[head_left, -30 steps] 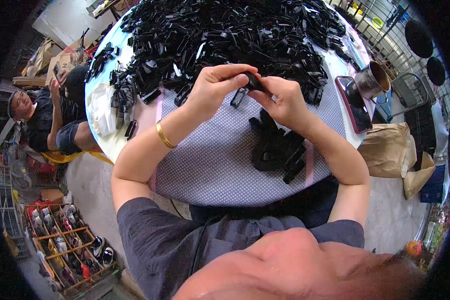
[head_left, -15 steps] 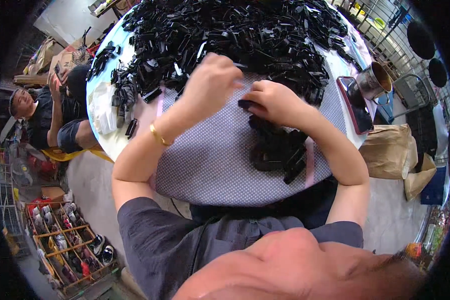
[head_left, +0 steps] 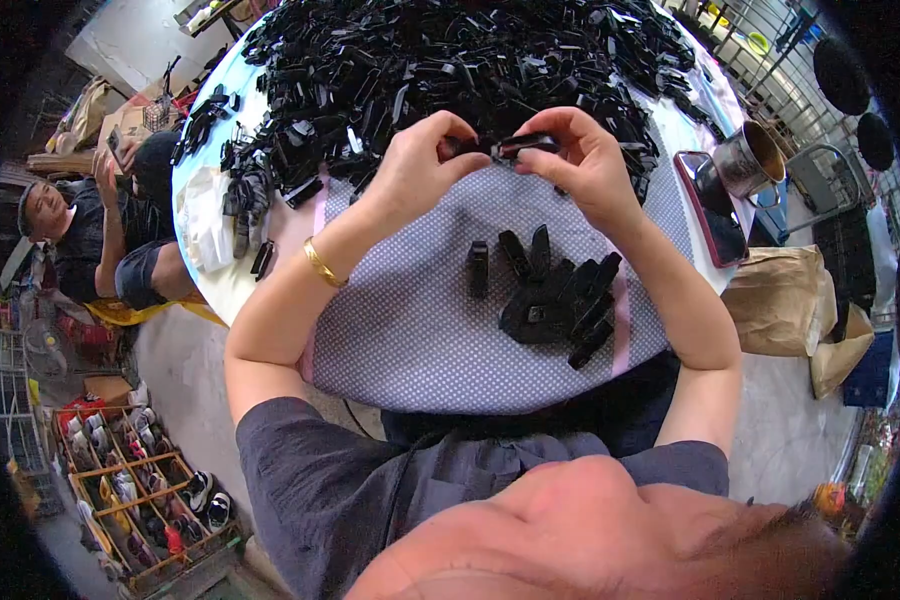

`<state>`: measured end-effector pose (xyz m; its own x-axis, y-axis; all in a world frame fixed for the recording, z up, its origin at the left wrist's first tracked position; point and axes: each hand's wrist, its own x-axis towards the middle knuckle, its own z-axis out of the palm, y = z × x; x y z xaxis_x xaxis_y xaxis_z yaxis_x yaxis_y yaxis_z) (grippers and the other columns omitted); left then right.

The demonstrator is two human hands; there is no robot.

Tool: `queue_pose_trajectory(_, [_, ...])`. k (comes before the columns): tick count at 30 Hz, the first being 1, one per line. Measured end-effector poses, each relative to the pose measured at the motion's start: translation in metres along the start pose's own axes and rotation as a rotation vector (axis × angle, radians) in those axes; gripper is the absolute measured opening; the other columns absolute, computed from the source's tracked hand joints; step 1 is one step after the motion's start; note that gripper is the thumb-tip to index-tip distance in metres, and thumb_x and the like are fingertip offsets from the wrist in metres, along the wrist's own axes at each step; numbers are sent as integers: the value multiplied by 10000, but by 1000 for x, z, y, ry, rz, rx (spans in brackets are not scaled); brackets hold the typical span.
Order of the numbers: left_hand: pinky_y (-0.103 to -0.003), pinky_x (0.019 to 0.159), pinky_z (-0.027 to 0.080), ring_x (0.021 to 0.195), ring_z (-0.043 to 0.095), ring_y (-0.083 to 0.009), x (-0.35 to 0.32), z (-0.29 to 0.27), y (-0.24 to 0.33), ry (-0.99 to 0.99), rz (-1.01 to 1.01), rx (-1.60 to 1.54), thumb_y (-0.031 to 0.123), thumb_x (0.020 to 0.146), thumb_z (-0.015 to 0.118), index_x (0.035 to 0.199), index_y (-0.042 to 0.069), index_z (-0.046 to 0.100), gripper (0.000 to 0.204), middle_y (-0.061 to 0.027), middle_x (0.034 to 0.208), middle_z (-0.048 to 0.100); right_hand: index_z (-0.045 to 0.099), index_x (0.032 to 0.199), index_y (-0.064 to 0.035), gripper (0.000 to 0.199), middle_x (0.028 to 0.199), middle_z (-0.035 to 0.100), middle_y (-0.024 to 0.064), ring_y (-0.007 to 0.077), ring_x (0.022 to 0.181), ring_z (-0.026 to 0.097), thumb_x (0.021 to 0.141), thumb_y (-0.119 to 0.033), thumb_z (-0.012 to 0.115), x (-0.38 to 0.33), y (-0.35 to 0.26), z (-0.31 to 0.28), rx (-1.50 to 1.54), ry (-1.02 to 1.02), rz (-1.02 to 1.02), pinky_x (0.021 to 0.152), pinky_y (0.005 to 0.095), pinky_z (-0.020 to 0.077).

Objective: Sorting and inspecting black plastic components on a table.

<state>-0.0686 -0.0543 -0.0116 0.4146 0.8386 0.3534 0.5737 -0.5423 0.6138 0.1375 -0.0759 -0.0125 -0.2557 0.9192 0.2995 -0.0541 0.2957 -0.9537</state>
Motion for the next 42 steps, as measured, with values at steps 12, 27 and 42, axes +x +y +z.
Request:
queue_pose_trajectory(12, [-197,569,458,662,560,-80,-1,16,6,-3,-152,-666,29,737,681,914,10,530,233,-40,778,608,599,1009,39,277,875,632,89,99,755,593,753,-60,633,-5,17,11,-208,81,-69,669,221,490])
queue_pose_trajectory(27, [-222,707,493,817,592,-114,-6,18,12,51,-214,-772,-7,740,666,1028,-32,586,300,-76,909,632,606,971,24,243,823,601,62,89,705,591,754,-56,681,-11,4,16,-551,38,-293,619,214,494])
queue_pose_trajectory(42, [-246,810,473,865,602,-147,-4,3,28,-27,2,-776,9,814,562,1020,-23,622,217,-103,943,648,602,872,24,239,639,556,56,88,556,493,734,-139,711,-12,0,14,-580,-47,-256,513,238,405])
